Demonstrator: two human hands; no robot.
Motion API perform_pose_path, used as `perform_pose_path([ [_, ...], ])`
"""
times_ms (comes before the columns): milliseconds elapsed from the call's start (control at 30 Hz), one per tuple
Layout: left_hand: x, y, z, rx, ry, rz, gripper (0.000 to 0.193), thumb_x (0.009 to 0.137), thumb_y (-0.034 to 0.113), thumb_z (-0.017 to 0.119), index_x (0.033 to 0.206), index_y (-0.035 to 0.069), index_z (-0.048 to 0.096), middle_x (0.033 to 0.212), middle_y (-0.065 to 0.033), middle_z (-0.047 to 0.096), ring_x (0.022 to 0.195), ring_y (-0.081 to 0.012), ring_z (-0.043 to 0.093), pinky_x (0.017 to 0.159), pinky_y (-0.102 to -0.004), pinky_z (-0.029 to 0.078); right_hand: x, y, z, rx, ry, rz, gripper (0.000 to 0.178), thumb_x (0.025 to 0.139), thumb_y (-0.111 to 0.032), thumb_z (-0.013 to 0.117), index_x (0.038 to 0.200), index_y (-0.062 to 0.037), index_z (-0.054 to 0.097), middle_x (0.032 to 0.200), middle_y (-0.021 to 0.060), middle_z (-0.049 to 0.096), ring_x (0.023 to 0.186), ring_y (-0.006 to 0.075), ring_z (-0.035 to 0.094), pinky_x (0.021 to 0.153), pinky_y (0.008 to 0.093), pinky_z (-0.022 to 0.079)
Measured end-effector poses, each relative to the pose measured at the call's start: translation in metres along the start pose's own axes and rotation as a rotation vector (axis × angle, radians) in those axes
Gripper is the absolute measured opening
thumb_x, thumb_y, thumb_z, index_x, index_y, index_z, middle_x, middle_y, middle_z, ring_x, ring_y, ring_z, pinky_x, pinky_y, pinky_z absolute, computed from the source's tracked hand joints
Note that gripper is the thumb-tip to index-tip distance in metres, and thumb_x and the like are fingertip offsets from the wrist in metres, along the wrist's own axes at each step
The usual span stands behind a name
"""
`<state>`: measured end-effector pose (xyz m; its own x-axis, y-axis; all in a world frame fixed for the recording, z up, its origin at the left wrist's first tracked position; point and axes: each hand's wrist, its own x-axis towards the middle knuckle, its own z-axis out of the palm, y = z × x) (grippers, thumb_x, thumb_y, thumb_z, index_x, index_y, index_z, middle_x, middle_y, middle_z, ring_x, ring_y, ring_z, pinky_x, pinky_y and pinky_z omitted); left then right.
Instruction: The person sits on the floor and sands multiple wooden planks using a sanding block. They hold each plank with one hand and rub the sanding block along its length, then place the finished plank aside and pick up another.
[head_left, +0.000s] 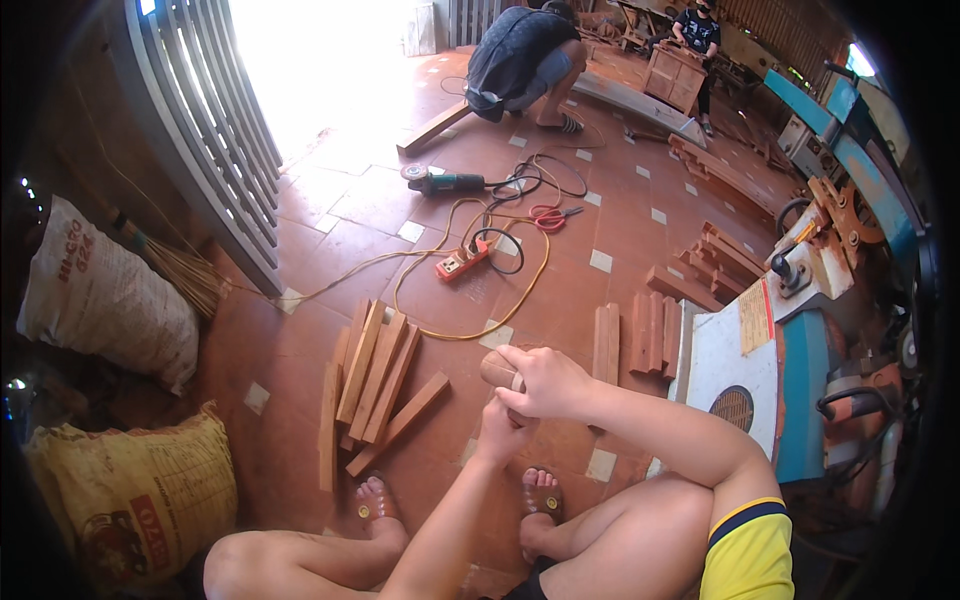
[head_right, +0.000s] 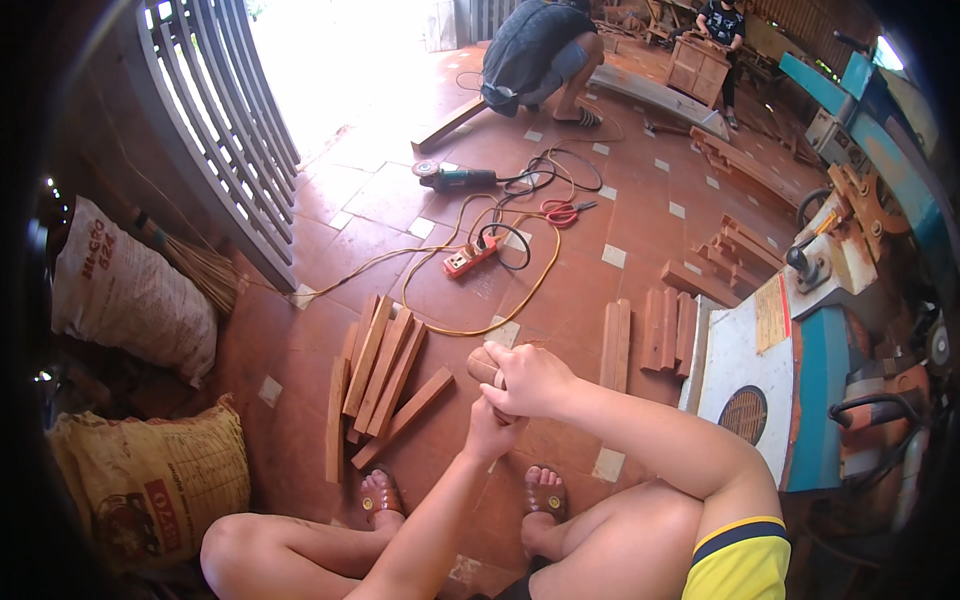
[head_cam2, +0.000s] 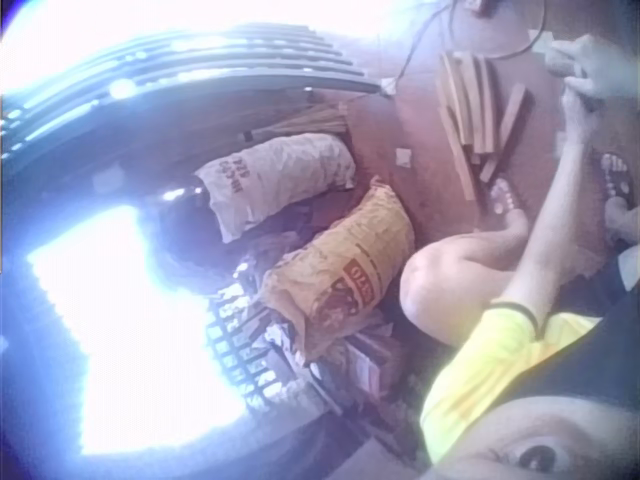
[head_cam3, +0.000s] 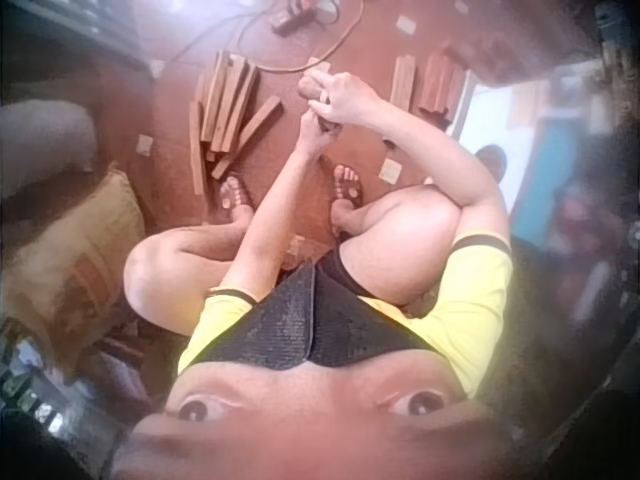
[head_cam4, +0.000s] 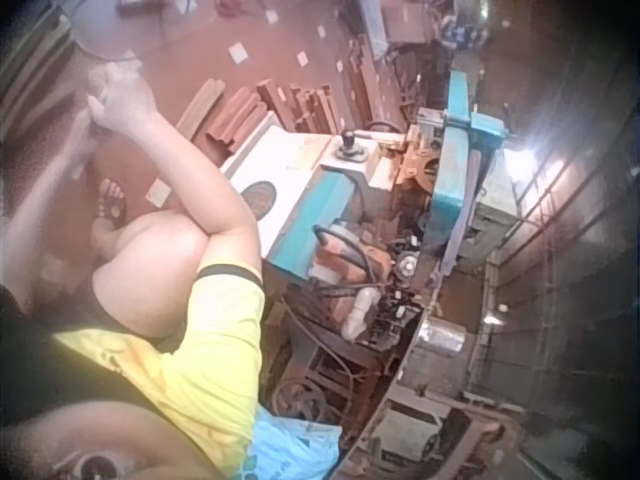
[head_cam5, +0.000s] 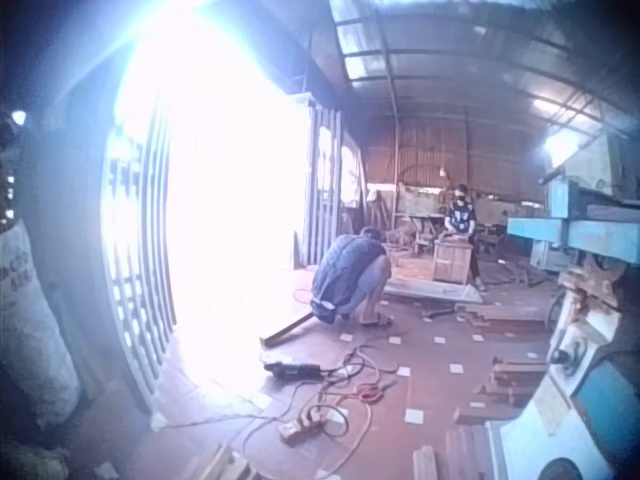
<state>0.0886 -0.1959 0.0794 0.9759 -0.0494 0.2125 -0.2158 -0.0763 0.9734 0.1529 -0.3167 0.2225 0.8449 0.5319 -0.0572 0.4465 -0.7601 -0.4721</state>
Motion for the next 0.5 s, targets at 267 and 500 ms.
perform_pose_path([
  [267,0.019,0.004,-0.027,-0.118,0.073,-0.068,0.031,0.080,0.011,0.085,0.106,0.003,0.071,0.093,-0.0072,0.075,0.086,-0.0167,0.072,0.074,-0.0349,0.058,-0.015,-0.021,-0.016,0.015,0.043,-0.059,0.075,0.087,-0.040,0.075,0.144,0.0046,0.056,0.091,0.0306,0.072,0.082,0.0444,0.075,0.074,0.0494,0.063],
  [500,0.003,0.005,-0.017,-0.099,0.100,0.019,0.035,0.083,0.013,0.084,0.113,0.001,0.071,0.101,-0.0087,0.078,0.095,-0.0162,0.075,0.078,-0.0326,0.059,-0.020,-0.021,-0.003,0.007,0.052,-0.087,0.076,0.086,-0.039,0.076,0.147,0.0034,0.055,0.096,0.0309,0.072,0.081,0.0429,0.075,0.073,0.0484,0.063],
])
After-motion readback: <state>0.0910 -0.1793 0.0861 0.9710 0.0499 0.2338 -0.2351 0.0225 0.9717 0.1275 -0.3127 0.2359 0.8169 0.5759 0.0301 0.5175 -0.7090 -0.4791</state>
